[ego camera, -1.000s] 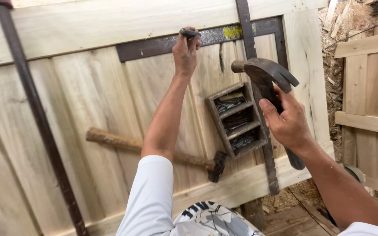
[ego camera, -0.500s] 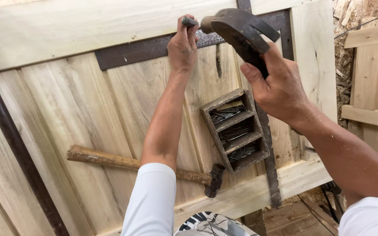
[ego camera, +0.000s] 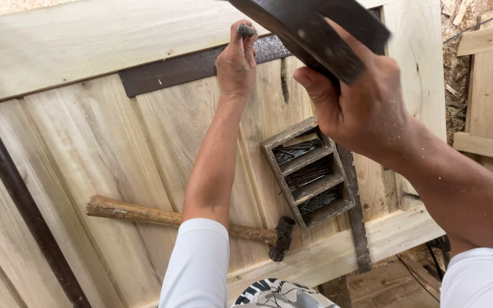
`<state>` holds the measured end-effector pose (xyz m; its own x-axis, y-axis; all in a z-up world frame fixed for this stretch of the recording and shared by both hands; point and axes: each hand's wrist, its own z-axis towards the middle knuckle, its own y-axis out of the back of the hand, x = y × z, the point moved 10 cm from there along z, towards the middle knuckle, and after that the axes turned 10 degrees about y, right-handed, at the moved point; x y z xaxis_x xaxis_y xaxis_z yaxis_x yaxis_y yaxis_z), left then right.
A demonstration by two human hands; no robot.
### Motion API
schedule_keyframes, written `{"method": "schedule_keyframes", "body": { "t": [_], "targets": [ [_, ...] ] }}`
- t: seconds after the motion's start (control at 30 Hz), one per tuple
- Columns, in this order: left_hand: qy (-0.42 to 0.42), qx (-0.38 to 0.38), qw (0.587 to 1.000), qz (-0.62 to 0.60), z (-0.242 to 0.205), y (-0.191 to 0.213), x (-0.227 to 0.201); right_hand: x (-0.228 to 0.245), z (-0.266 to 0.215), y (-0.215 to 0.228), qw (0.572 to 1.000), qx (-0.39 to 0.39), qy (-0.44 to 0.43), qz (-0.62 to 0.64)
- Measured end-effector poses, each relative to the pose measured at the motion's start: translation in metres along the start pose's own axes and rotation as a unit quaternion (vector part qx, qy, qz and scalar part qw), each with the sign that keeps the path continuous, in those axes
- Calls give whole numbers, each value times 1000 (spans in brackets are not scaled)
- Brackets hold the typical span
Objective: The person hammers nails into a wooden frame to secure a metal bar, then uses a hand saw to cut a wooden plank. The person works on a wooden structure in a workshop environment, handling nails, a hammer, and a saw.
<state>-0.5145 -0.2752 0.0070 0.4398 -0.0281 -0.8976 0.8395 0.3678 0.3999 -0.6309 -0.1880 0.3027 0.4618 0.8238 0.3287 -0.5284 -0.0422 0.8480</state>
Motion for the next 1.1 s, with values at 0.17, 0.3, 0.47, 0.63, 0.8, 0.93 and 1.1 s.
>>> {"method": "schedule_keyframes", "body": {
  "t": [0.17, 0.3, 0.47, 0.63, 0.8, 0.93, 1.1],
  "targets": [
    [-30, -2, 993, 110, 1, -17, 19, -5, 7, -18, 999, 41, 9, 31],
    [-108, -51, 984, 131, -4, -12, 3, -43, 17, -63, 979, 168, -69, -90],
    [-27, -11, 998, 47, 0, -10, 4, -52, -3, -53, 986, 114, -111, -44],
    [-79, -14, 994, 70, 0, -7, -2, -29, -19, -42, 998, 15, 15, -52],
    [-91, -15, 992, 85, -8, -2, -4, -68, -47, -81, 967, 148, -204, -39],
    [15, -45, 968, -247, -1, 37, 16, -33, -56, -43, 975, 59, -215, 0],
    [95, -178, 945, -256, -9, 143, 86, 7, -51, -31, 988, -2, -154, 30]
  ]
}}
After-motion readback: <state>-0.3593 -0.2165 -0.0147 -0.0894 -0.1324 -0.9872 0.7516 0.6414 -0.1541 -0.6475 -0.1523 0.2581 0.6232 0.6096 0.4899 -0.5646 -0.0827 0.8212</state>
